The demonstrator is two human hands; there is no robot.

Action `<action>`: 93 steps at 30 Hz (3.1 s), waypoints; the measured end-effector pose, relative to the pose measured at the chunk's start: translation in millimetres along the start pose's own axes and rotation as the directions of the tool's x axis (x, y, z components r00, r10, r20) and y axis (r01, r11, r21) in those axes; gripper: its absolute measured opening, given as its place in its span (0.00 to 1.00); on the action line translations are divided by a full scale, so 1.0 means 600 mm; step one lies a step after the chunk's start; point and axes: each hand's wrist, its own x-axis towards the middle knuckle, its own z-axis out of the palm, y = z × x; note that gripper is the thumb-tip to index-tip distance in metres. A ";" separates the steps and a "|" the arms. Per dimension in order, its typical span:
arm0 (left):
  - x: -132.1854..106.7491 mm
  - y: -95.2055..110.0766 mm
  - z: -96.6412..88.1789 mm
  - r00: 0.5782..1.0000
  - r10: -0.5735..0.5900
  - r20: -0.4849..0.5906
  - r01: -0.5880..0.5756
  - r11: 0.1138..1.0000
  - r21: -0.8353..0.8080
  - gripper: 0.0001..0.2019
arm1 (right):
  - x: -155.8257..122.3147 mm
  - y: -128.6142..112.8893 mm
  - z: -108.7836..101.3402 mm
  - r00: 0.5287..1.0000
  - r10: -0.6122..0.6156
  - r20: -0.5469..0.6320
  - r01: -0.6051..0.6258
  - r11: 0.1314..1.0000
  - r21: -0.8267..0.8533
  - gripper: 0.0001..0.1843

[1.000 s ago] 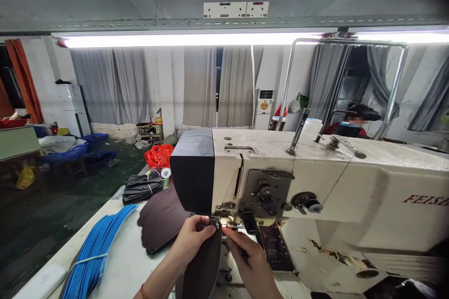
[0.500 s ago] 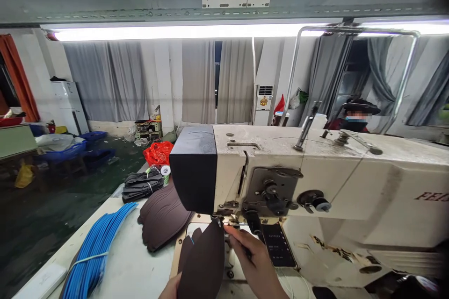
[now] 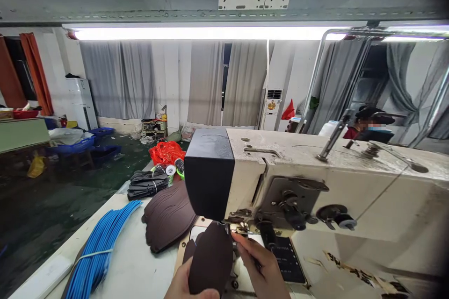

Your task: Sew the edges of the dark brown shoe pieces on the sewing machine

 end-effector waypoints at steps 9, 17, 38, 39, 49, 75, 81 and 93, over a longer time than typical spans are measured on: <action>0.039 -0.014 0.019 0.993 0.033 -0.109 -0.033 0.999 0.002 0.32 | 0.003 0.002 -0.001 1.000 -0.025 -0.003 0.025 1.000 0.000 0.16; 0.046 -0.025 0.060 0.958 0.157 -0.239 -0.150 0.987 0.049 0.30 | 0.003 0.002 0.000 1.000 -0.023 0.001 0.023 1.000 0.014 0.18; 0.053 0.088 0.034 0.984 -0.170 0.057 0.166 0.984 0.071 0.21 | 0.003 -0.010 -0.005 0.995 0.065 0.074 -0.066 0.998 0.012 0.16; 0.059 0.088 0.032 0.985 -0.164 0.049 0.160 0.984 0.077 0.20 | 0.003 -0.010 -0.005 0.995 0.061 0.076 -0.062 0.998 0.013 0.16; 0.083 0.060 0.040 0.992 -0.070 -0.109 0.062 0.995 -0.081 0.15 | 0.003 -0.014 -0.007 0.986 0.124 0.110 -0.130 0.990 0.047 0.16; 0.025 0.122 0.005 0.970 -0.151 0.191 0.109 0.970 0.215 0.20 | 0.007 -0.043 -0.007 0.997 0.078 -0.001 -0.077 0.990 0.116 0.15; 0.002 0.084 0.026 0.988 -0.077 0.133 0.067 0.995 0.075 0.21 | 0.009 -0.044 -0.012 0.990 0.134 0.040 -0.138 0.986 0.089 0.16; 0.020 0.019 0.019 0.988 0.037 0.149 -0.056 0.990 0.127 0.24 | 0.004 -0.022 -0.004 0.996 0.091 0.025 -0.092 0.995 0.036 0.15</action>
